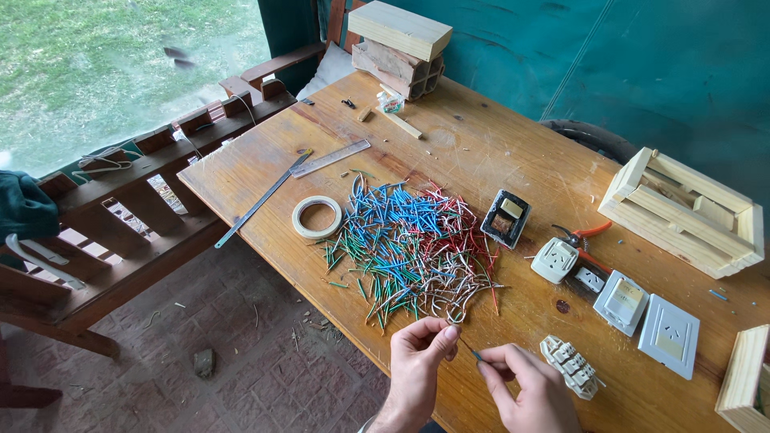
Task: The person selects individual colored wires from a pile on a wooden workbench, strips the ends, and inserts them into a small white terminal block. The person repeats this process with several wires, handling them one at a time.
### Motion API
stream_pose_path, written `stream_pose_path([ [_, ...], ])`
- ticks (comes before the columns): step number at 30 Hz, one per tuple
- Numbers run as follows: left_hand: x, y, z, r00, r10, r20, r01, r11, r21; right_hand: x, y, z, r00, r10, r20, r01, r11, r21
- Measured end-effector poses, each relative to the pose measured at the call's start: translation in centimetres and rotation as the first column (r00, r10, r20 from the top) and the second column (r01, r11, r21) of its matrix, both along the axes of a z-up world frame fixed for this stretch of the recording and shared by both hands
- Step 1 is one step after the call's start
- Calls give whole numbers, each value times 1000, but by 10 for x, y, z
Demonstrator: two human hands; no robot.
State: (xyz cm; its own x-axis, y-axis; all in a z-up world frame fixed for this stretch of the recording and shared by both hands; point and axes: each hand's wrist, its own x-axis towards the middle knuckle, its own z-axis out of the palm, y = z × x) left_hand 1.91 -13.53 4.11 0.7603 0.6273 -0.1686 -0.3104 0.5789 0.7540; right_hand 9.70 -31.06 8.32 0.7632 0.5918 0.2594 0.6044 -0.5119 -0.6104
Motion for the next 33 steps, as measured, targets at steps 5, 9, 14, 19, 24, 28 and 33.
stream_pose_path([
  [5,2,1,1,1000,5,24,-5,1000,-4,-3,2,-1,999,7,43,-9,999,43],
  [9,3,3,0,999,23,28,-23,1000,-12,-5,0,-4,995,23,93,-29,997,65],
  [14,8,2,-5,997,39,73,-32,995,-96,-14,6,8,991,3,135,-14,997,82],
  [19,11,2,-9,992,66,110,-46,983,-178,-17,10,14,960,18,280,-40,997,73],
  [24,11,4,-14,988,68,138,-39,979,-199,-21,9,18,932,60,358,-76,997,32],
  [28,9,6,-11,986,66,151,-36,980,-198,-24,10,19,955,58,290,-71,997,37],
  [33,8,11,-8,985,51,164,-23,986,-168,-27,11,27,964,107,242,-119,992,35],
])
